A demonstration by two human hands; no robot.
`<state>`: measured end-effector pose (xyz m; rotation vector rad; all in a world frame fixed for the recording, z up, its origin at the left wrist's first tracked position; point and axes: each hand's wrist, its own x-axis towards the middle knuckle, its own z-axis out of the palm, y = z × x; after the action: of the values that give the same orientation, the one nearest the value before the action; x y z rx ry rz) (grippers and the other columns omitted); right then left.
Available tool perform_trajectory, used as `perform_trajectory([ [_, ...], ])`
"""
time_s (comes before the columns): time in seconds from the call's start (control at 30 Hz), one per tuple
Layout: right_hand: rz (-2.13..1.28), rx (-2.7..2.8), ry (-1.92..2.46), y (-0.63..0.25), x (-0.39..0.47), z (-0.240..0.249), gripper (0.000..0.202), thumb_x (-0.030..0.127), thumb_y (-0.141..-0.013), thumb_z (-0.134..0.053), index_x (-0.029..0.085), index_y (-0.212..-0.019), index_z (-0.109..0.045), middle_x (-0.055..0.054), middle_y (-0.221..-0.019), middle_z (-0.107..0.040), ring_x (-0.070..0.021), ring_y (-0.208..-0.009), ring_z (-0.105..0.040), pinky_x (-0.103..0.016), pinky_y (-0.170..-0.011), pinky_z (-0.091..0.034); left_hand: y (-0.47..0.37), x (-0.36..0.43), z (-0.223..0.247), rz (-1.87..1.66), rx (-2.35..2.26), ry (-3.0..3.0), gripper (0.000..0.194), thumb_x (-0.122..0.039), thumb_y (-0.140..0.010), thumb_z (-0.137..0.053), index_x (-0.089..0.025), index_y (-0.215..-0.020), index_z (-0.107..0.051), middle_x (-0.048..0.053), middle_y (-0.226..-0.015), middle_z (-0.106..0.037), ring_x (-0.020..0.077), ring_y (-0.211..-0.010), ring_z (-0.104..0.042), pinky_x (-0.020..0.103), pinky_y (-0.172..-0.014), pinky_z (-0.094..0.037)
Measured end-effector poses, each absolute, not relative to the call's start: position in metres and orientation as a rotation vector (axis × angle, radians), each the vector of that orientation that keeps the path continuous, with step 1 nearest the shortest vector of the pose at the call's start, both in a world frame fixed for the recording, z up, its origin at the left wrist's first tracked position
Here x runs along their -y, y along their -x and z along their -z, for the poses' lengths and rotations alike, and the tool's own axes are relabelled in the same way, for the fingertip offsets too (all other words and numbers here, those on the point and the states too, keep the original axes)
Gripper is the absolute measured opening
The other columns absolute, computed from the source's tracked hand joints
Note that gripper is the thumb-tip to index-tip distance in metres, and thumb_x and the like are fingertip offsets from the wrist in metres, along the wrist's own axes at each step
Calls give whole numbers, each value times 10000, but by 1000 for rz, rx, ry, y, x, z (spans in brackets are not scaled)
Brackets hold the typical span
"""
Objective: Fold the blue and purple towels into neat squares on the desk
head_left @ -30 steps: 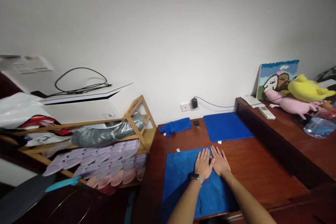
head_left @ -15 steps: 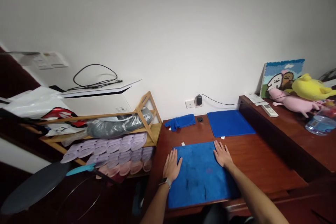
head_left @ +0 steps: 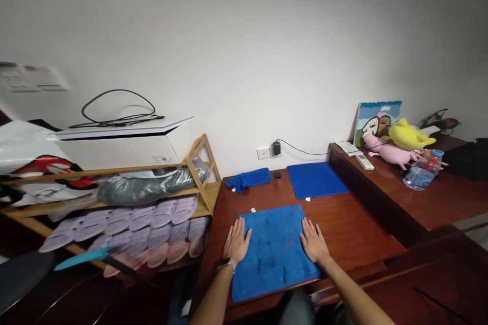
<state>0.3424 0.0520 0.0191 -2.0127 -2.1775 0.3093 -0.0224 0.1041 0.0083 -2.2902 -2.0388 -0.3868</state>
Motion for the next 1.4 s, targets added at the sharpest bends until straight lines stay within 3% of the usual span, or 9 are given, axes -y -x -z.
perform_trajectory([
  [0.13, -325, 2169, 2032, -339, -52, -26, 663, 420, -1067, -201, 125, -1660, -210, -53, -1721, -199, -230, -1604, -169, -472, -1308, -122, -1, -97, -24, 472, 1822, 2325, 656, -478, -1065, -263, -133, -1606, -396, 123, -1645, -434, 269, -1550, -355, 488, -1287, -259],
  [0.37, -309, 2234, 2020, -341, -50, -27, 647, 383, -1059, -214, 137, -1657, -221, -61, -1725, -178, -244, -1608, -143, -480, -1304, -117, -173, -62, -24, 495, 1652, 2667, 661, -519, -1087, -208, -162, -1623, -358, 83, -1675, -378, 221, -1571, -303, 445, -1296, -272],
  [0.47, -301, 2266, 2010, -342, -51, -25, 633, 357, -1052, -232, 167, -1656, -243, -47, -1728, -171, -245, -1610, -131, -483, -1303, -112, -209, -54, -19, 501, 1676, 2747, 644, -491, -1093, -165, -186, -1641, -310, 67, -1689, -348, 209, -1574, -291, 444, -1299, -262],
  [0.87, -330, 2166, 1997, -343, -52, -21, 662, 436, -1061, -186, 164, -1664, -208, -45, -1724, -208, -225, -1607, -157, -480, -1307, -106, -8, -7, -7, 394, 2057, 2257, 733, -595, -1064, -255, -146, -1639, -321, 130, -1676, -368, 295, -1561, -325, 517, -1262, -320],
  [1.2, -258, 2171, 2001, -345, -4, -17, 653, 439, -1069, -182, 170, -1662, -229, -30, -1721, -227, -222, -1607, -153, -487, -1311, -88, -12, -5, -10, 435, 2047, 2253, 721, -579, -1067, -260, -125, -1615, -373, 145, -1666, -374, 279, -1559, -326, 501, -1273, -305],
  [1.4, -290, 2179, 1947, -353, 23, -13, 636, 490, -1067, -197, 261, -1658, -251, 3, -1710, -260, -222, -1603, -165, -501, -1310, -117, -11, -5, -15, 419, 2047, 2252, 686, -536, -1069, -273, -119, -1598, -405, 137, -1656, -396, 269, -1554, -337, 488, -1274, -308],
])
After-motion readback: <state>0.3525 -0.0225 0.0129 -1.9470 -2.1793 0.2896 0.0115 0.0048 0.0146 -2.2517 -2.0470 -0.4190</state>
